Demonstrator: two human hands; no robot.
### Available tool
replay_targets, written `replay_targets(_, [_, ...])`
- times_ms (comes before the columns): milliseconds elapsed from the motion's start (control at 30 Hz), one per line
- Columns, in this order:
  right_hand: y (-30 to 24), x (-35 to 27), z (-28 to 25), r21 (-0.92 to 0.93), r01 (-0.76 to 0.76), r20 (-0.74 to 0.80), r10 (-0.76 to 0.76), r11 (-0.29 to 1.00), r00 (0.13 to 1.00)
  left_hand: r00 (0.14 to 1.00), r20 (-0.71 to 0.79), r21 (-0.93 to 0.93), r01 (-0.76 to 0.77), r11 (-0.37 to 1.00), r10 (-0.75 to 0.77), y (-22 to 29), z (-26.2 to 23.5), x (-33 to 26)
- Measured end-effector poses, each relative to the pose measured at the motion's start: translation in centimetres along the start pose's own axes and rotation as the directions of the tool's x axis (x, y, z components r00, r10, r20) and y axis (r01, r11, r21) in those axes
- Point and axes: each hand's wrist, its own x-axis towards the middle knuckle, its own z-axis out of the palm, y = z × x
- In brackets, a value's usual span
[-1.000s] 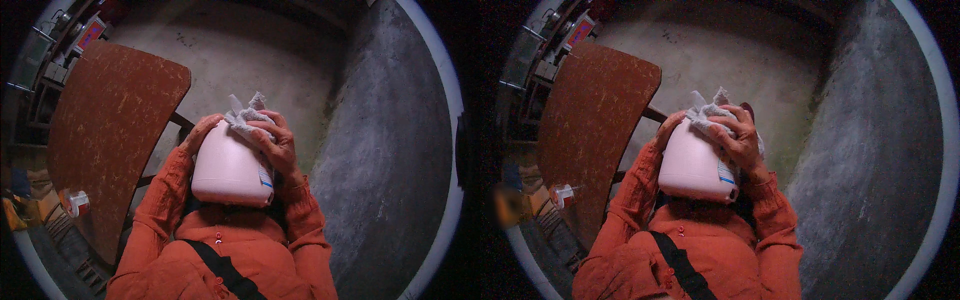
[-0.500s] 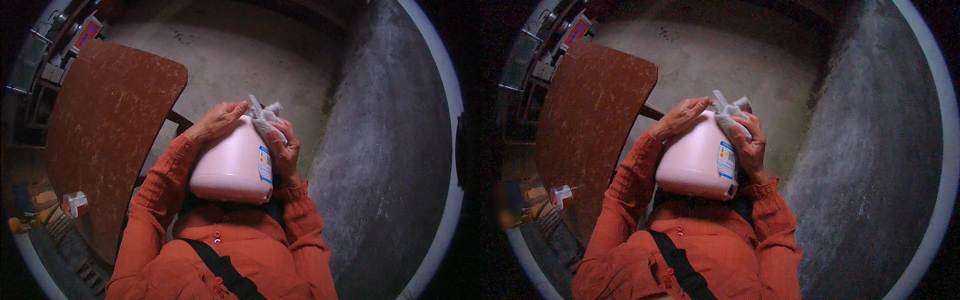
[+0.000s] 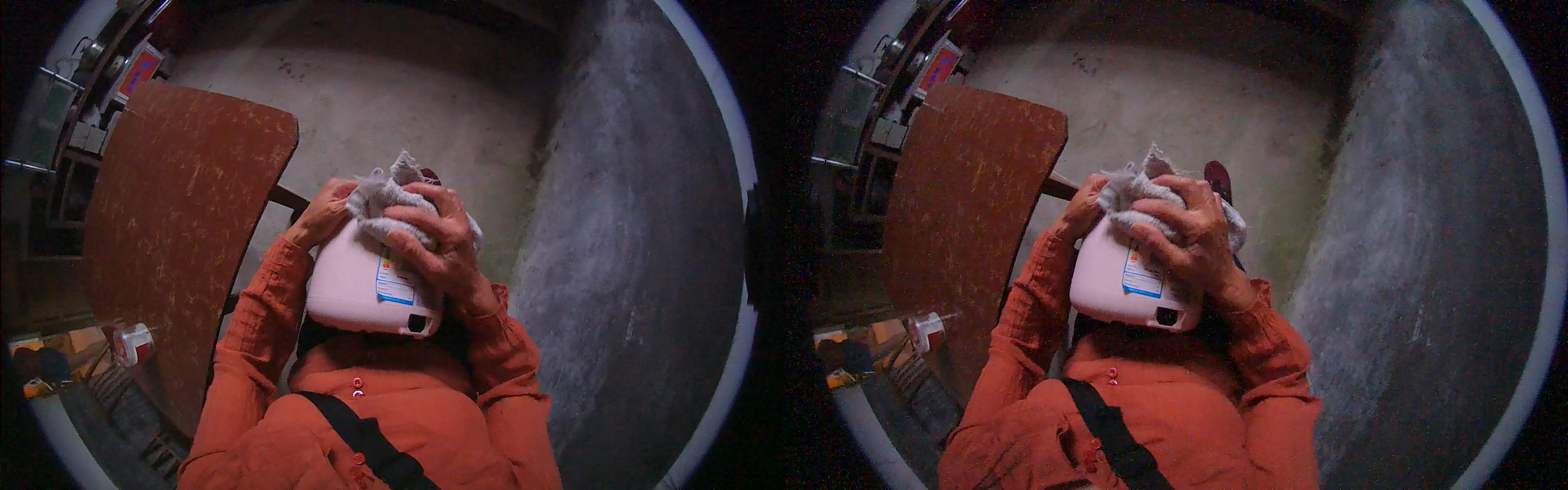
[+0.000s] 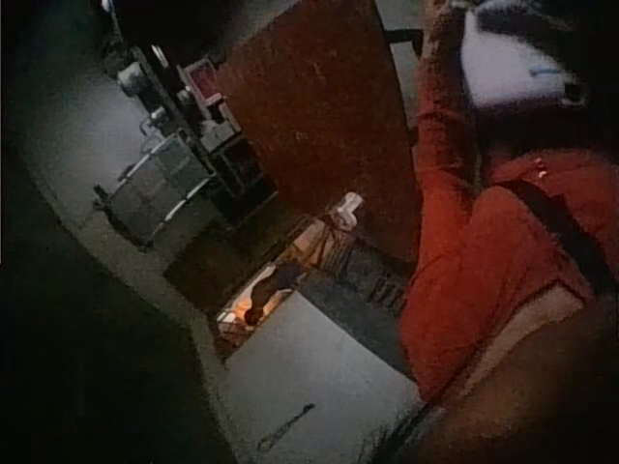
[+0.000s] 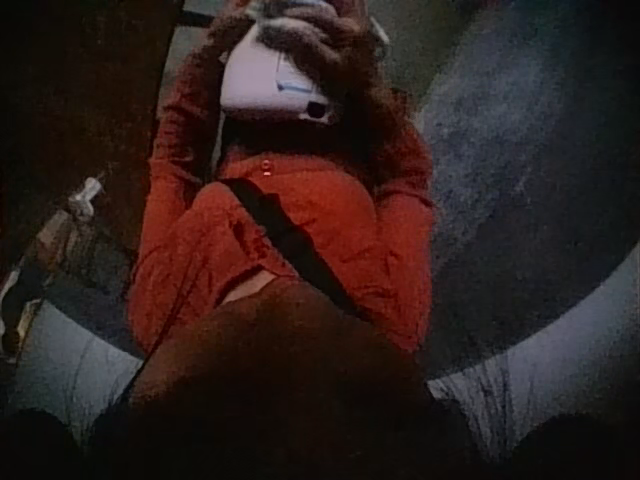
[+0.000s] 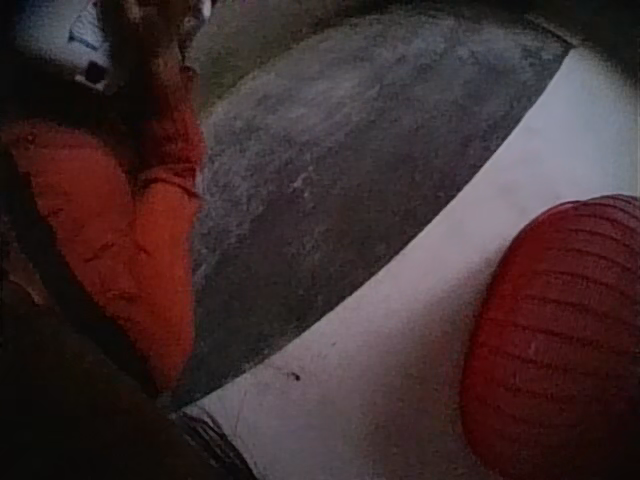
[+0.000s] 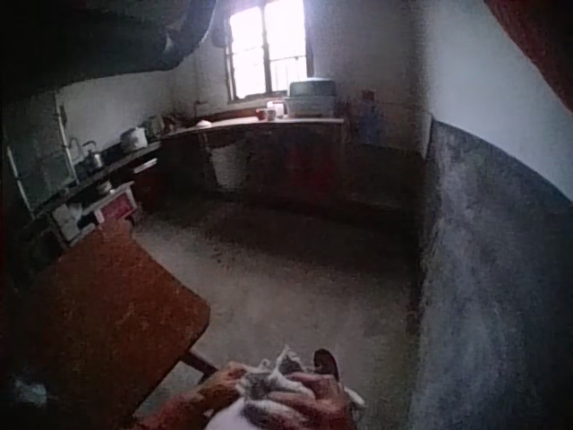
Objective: The person sits on the floor and wipes the exterior and interior of a pink electric kettle using a grey cloth. They rotate the kettle to clean all sides, including the base and the inside of the lid.
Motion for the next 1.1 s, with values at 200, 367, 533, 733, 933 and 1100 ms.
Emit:
replay_targets(200, [5.2,-2.6,0.4,0.453,-0.253,-0.108,0.335,0.855,0.936,0.986,-0.161,0.025,0.051,0.998,-0.046,-1.2,-2.1,-1.9])
replay_targets(367, [5.8,-3.2,-0.5,0.235,-0.23,-0.302,0.296,0.944,0.906,0.973,-0.231,0.135,0.054,0.989,-0.022,-0.5,-0.6,0.0])
replay_targets(533, [-0.7,-2.6,-1.3,0.025,-0.013,-0.245,0.018,1.0,0.969,0.994,-0.092,0.208,-0.034,0.977,0.054,1.3,1.8,0.6])
replay_targets(733, [3.7,-4.3,-2.5,-0.063,-0.126,-0.281,0.103,0.99,0.954,0.985,-0.156,0.085,-0.06,0.995,0.072,-0.2,1.9,-1.0])
replay_targets(933, [1.4,-4.7,-6.4,0.136,-0.176,-0.273,0.208,0.975,0.939,0.997,-0.017,0.089,-0.072,0.993,0.074,0.2,-0.1,-0.6])
replay_targets(1100, [-1.1,-3.8,-2.8,0.268,-0.184,-0.15,0.23,0.946,0.962,0.998,-0.01,0.365,0.063,0.929,-0.064,5.3,0.4,-0.3])
